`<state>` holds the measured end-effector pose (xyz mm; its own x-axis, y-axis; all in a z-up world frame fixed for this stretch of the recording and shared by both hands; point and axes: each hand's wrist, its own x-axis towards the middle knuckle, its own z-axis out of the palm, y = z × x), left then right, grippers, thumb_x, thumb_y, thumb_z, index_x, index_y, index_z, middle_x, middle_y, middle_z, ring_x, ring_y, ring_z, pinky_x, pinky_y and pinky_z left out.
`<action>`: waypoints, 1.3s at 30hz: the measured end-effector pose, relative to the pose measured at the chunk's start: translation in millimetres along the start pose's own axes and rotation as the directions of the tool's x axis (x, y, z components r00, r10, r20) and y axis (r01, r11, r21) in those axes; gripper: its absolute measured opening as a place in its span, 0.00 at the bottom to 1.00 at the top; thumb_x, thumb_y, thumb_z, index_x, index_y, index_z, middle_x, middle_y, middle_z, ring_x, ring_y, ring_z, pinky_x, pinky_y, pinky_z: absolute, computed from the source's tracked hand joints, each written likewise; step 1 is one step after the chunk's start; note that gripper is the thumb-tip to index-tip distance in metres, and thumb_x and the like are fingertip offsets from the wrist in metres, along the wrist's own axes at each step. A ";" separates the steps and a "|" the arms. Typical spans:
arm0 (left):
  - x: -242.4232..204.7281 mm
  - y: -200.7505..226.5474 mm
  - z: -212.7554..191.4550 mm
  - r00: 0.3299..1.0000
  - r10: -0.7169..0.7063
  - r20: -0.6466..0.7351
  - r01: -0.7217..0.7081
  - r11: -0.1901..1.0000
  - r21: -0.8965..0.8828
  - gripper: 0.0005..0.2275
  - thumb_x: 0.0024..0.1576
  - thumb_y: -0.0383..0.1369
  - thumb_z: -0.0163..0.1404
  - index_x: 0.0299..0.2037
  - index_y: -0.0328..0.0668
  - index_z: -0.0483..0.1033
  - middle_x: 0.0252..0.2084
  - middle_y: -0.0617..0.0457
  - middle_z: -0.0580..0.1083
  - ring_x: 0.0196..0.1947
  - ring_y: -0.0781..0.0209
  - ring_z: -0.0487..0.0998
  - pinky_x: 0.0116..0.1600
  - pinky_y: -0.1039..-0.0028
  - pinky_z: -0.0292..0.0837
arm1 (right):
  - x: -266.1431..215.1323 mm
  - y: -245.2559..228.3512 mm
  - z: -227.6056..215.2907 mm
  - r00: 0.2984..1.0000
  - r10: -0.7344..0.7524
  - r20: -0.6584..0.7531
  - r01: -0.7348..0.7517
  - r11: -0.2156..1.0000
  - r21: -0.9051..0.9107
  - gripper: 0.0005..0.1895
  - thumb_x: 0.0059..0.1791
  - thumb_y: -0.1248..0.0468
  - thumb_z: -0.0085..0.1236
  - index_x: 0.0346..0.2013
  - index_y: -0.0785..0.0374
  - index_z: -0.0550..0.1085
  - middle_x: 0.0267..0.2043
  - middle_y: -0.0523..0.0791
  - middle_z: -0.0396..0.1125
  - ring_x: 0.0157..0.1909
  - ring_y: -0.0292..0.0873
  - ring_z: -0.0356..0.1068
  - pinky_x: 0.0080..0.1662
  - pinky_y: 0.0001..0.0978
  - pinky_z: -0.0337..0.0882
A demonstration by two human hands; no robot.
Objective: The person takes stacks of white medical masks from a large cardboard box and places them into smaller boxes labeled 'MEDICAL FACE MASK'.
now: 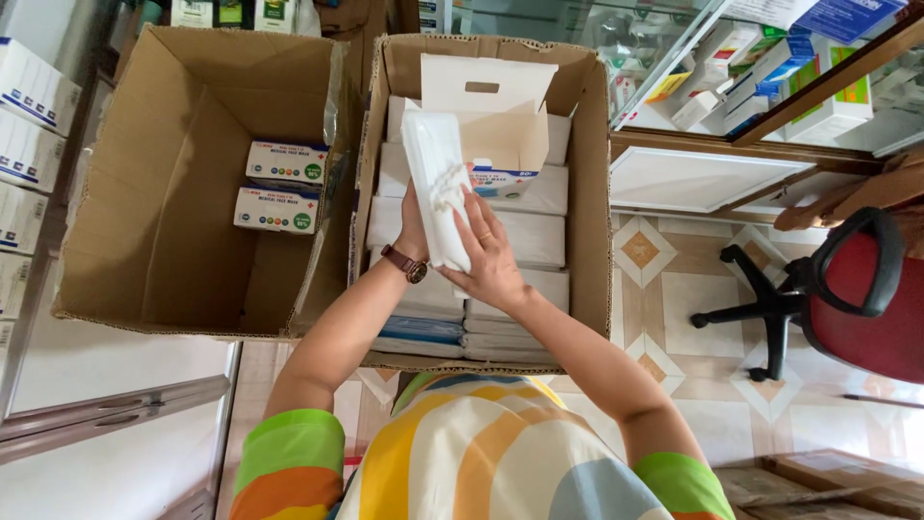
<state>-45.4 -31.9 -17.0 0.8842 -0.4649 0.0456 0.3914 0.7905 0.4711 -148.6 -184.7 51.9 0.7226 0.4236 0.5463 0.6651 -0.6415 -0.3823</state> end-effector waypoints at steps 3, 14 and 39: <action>-4.3 13.8 25.7 0.996 0.034 0.079 -0.035 0.999 0.016 0.30 0.70 0.50 0.31 0.73 0.30 0.57 0.68 0.39 0.68 0.62 0.50 0.71 0.68 0.59 0.66 | 0.5 4.3 -5.1 0.998 0.015 -0.054 -0.013 0.999 0.030 0.52 0.39 0.55 0.74 0.71 0.69 0.56 0.75 0.63 0.46 0.74 0.68 0.51 0.69 0.57 0.61; -6.2 27.9 53.9 0.979 0.135 -0.153 -0.094 0.964 0.250 0.33 0.58 0.36 0.59 0.71 0.44 0.55 0.64 0.48 0.69 0.64 0.55 0.71 0.65 0.61 0.73 | -27.2 82.9 -33.3 0.716 0.652 0.250 -0.424 0.122 0.897 0.36 0.46 0.59 0.64 0.65 0.72 0.65 0.54 0.55 0.71 0.54 0.51 0.74 0.55 0.44 0.76; -10.8 17.7 59.0 0.980 -0.197 0.023 0.197 0.980 -0.032 0.34 0.56 0.56 0.48 0.70 0.52 0.53 0.67 0.45 0.62 0.66 0.47 0.64 0.62 0.50 0.71 | 36.0 -7.8 -46.8 0.910 0.217 0.355 -0.084 0.932 -0.353 0.52 0.40 0.27 0.56 0.73 0.44 0.56 0.77 0.55 0.30 0.75 0.67 0.25 0.68 0.74 0.43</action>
<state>-63.1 -36.5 42.8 0.7838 -0.6204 -0.0276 0.5662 0.6957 0.4422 -136.6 -194.4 109.5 0.8681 0.4733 0.1496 0.4924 -0.8591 -0.1394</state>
